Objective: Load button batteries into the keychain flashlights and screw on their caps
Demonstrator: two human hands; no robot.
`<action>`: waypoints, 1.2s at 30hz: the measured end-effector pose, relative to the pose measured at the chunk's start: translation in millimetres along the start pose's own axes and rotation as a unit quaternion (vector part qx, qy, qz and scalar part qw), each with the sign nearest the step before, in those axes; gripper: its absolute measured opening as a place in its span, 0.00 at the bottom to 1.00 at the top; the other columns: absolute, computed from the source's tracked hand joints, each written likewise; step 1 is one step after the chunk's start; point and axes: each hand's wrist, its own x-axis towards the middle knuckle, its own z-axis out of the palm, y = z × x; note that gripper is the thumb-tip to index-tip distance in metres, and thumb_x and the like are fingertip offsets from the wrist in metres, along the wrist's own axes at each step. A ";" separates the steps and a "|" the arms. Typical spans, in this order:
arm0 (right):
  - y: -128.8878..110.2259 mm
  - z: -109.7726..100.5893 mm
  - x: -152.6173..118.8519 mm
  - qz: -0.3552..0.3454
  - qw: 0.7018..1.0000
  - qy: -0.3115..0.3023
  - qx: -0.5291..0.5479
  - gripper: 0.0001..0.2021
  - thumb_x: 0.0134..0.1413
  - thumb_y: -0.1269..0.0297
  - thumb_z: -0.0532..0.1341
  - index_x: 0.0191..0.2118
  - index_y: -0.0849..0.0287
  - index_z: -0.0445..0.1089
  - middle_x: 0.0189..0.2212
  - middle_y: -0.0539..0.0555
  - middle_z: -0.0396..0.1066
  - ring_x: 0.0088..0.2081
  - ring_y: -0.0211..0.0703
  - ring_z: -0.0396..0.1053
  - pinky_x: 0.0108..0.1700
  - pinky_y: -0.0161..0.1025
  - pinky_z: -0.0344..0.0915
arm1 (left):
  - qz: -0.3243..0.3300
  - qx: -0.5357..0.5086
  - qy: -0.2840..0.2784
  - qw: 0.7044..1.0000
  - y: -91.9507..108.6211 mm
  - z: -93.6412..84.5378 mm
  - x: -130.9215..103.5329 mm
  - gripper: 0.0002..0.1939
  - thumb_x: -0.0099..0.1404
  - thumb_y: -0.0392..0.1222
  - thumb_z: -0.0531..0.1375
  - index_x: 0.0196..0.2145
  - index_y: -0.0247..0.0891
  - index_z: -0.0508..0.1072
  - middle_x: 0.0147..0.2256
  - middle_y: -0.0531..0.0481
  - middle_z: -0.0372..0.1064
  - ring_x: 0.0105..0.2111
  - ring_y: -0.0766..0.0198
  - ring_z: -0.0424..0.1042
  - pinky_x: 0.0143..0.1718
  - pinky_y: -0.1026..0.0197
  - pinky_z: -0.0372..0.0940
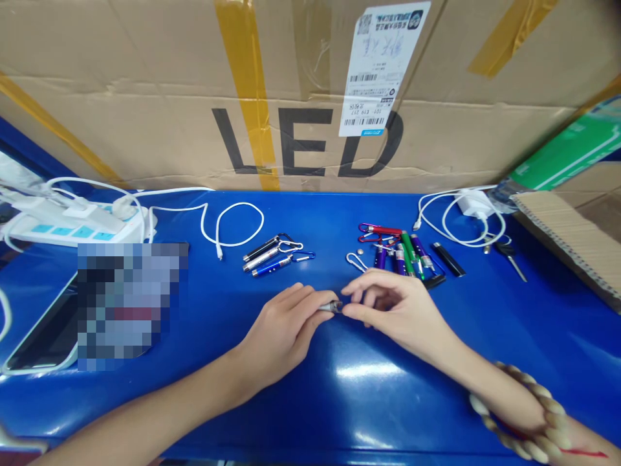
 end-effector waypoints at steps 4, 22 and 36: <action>1.3 -2.0 -2.8 -0.204 0.967 0.054 -0.146 0.06 0.46 0.67 0.65 0.34 0.59 0.75 0.31 0.53 0.69 0.27 0.33 0.67 0.29 0.29 0.67 | 0.000 0.003 0.009 1.000 -1.1 0.7 -1.2 0.08 0.67 0.32 0.49 0.41 0.32 0.66 0.30 0.49 0.67 0.29 0.67 0.63 0.32 0.65 0.60; 9.4 -0.2 -5.1 -0.156 0.985 -0.002 -0.072 0.05 0.51 0.71 0.61 0.29 0.59 0.75 0.28 0.52 0.69 0.26 0.33 0.67 0.25 0.29 0.67 | -0.087 -0.097 -0.068 0.989 -2.0 4.8 -8.2 0.05 0.67 0.33 0.49 0.38 0.34 0.65 0.38 0.47 0.70 0.41 0.65 0.70 0.41 0.64 0.65; 10.8 8.7 -4.4 -0.007 1.000 -0.002 -0.016 0.07 0.46 0.64 0.65 0.24 0.61 0.72 0.23 0.51 0.66 0.20 0.30 0.64 0.21 0.28 0.63 | -0.029 -0.062 -0.009 0.998 -7.4 9.0 -11.4 0.06 0.65 0.31 0.51 0.36 0.34 0.67 0.31 0.51 0.70 0.31 0.67 0.68 0.33 0.65 0.64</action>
